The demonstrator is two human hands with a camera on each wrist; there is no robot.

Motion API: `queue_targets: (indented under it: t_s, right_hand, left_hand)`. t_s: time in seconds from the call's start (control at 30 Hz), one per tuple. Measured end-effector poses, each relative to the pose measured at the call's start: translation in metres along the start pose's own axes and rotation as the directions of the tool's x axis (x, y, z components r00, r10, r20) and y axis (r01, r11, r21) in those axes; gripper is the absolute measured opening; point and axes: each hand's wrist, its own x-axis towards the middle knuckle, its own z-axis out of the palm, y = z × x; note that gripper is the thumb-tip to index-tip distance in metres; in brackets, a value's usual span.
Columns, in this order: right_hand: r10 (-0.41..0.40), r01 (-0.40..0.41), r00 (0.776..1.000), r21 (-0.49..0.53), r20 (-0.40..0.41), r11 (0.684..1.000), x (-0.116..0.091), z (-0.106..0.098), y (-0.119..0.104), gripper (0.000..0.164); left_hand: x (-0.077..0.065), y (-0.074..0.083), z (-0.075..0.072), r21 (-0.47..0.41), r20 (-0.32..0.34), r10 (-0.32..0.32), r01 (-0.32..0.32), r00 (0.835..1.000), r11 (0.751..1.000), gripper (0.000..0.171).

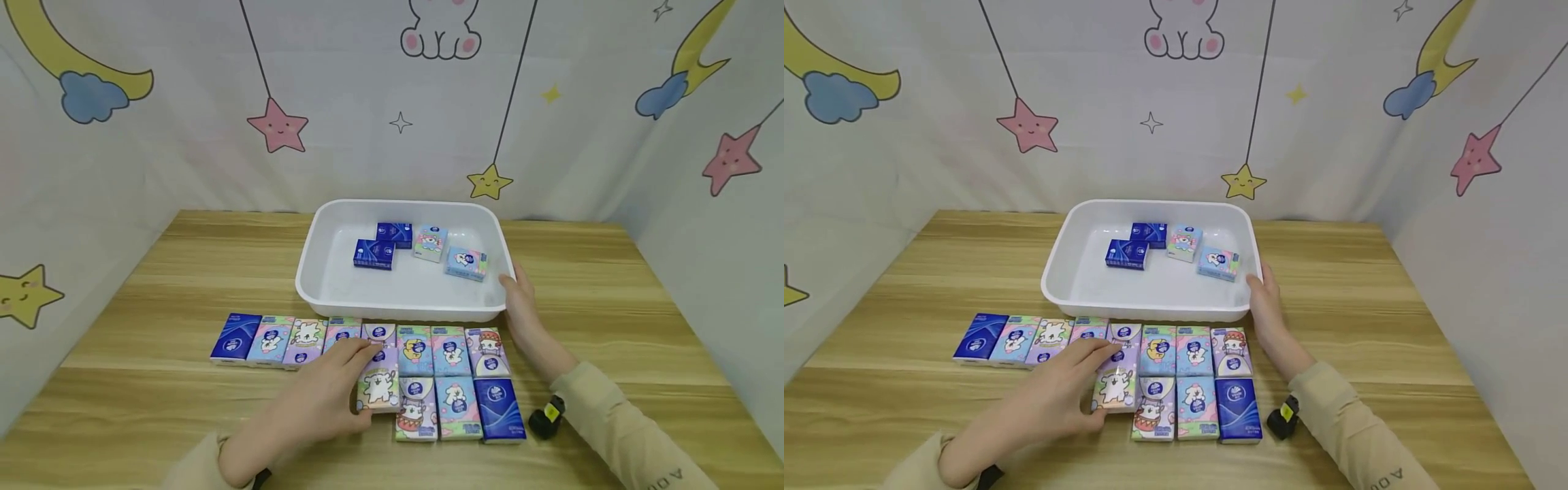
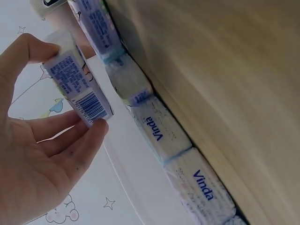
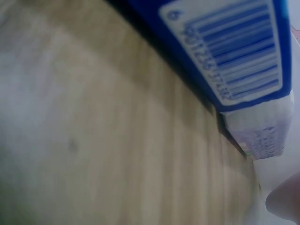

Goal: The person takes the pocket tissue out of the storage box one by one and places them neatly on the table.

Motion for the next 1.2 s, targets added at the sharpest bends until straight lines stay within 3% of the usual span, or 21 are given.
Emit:
queue_targets:
  t_s: [0.3,0.6,0.83,1.2]
  right_hand:
    - [0.003,-0.003,1.0,0.018,0.004,1.0,0.002,0.0,0.0,0.057]
    - [0.002,-0.002,1.0,0.025,0.003,1.0,0.002,0.0,0.0,0.057]
    - [-0.01,0.01,1.0,0.025,0.003,1.0,0.002,0.002,0.001,0.057]
    - [0.001,-0.001,1.0,0.02,0.008,1.0,0.001,0.0,0.0,0.057]
  left_hand:
    - [-0.016,0.004,0.006,0.033,0.002,-0.034,0.034,0.999,0.999,0.084]
    - [-0.021,0.011,0.01,0.065,0.108,-0.036,0.029,0.994,0.997,0.078]
    - [-0.021,0.013,0.013,0.14,0.088,-0.013,0.001,0.996,0.99,0.076]
    - [-0.019,0.013,0.016,0.173,0.076,0.015,-0.028,0.997,0.984,0.075]
